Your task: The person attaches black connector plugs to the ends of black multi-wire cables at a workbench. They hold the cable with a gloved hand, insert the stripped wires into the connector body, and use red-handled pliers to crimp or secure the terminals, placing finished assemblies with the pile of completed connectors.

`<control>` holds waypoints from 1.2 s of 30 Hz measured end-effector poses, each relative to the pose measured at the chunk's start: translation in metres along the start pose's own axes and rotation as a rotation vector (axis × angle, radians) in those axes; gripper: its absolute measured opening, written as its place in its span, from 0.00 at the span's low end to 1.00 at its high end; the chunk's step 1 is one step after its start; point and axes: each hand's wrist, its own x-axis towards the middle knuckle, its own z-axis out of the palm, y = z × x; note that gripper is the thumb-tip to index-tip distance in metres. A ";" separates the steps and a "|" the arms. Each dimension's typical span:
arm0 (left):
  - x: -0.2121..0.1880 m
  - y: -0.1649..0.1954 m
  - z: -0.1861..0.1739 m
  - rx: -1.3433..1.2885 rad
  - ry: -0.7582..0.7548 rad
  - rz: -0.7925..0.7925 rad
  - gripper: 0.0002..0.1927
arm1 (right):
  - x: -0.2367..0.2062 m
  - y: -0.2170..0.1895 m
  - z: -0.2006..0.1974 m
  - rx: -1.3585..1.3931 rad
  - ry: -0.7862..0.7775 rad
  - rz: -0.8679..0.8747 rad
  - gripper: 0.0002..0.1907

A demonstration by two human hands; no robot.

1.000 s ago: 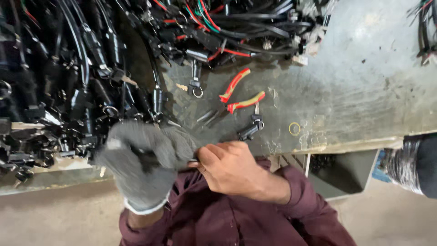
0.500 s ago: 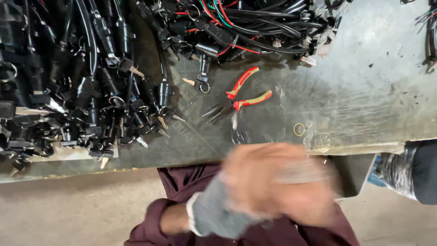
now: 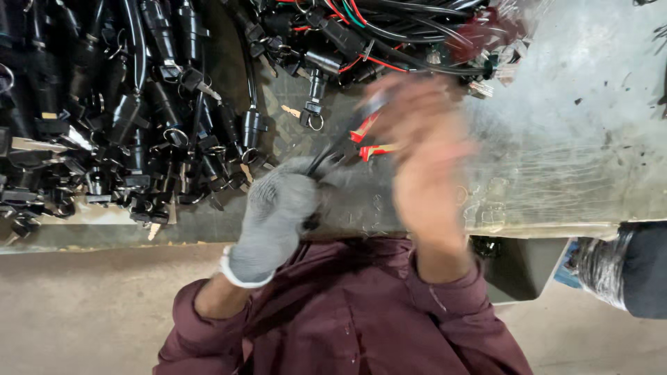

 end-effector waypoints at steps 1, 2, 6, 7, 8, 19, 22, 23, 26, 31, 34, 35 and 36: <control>0.000 0.004 -0.005 -0.203 -0.036 -0.041 0.20 | -0.007 0.012 0.010 -0.070 -0.186 0.128 0.28; 0.000 0.009 -0.010 -0.076 -0.077 -0.015 0.20 | -0.017 0.023 0.013 -0.060 -0.339 0.250 0.32; 0.000 0.014 -0.006 0.640 -0.009 0.456 0.14 | -0.060 0.069 0.007 -0.306 -0.449 0.353 0.29; 0.001 0.009 -0.002 0.650 0.006 0.561 0.13 | -0.064 0.078 0.004 -0.481 -0.404 0.266 0.25; 0.003 0.003 0.001 0.662 0.025 0.667 0.12 | -0.068 0.082 0.002 -0.410 -0.365 0.253 0.24; -0.013 0.005 0.001 0.757 0.185 0.387 0.20 | -0.055 0.082 -0.010 -0.256 -0.452 -0.100 0.22; -0.008 0.013 0.003 0.846 0.127 0.333 0.30 | -0.060 0.089 -0.009 -0.309 -0.409 -0.087 0.28; -0.004 0.014 0.001 0.889 0.090 0.396 0.29 | -0.061 0.090 -0.008 -0.311 -0.395 -0.126 0.28; 0.007 0.014 -0.010 1.005 -0.024 0.530 0.23 | -0.066 0.086 -0.005 -0.313 -0.374 -0.092 0.27; 0.008 0.011 -0.008 1.061 -0.098 0.608 0.14 | -0.073 0.089 -0.006 -0.194 -0.291 0.104 0.20; 0.007 0.004 0.012 1.158 0.002 0.663 0.19 | -0.076 0.101 -0.012 0.099 -0.292 0.262 0.14; 0.008 0.003 0.015 1.155 0.074 0.576 0.19 | -0.078 0.105 -0.014 0.123 -0.295 0.322 0.12; 0.010 0.002 0.016 1.149 0.141 0.490 0.19 | -0.078 0.110 -0.014 0.144 -0.295 0.379 0.10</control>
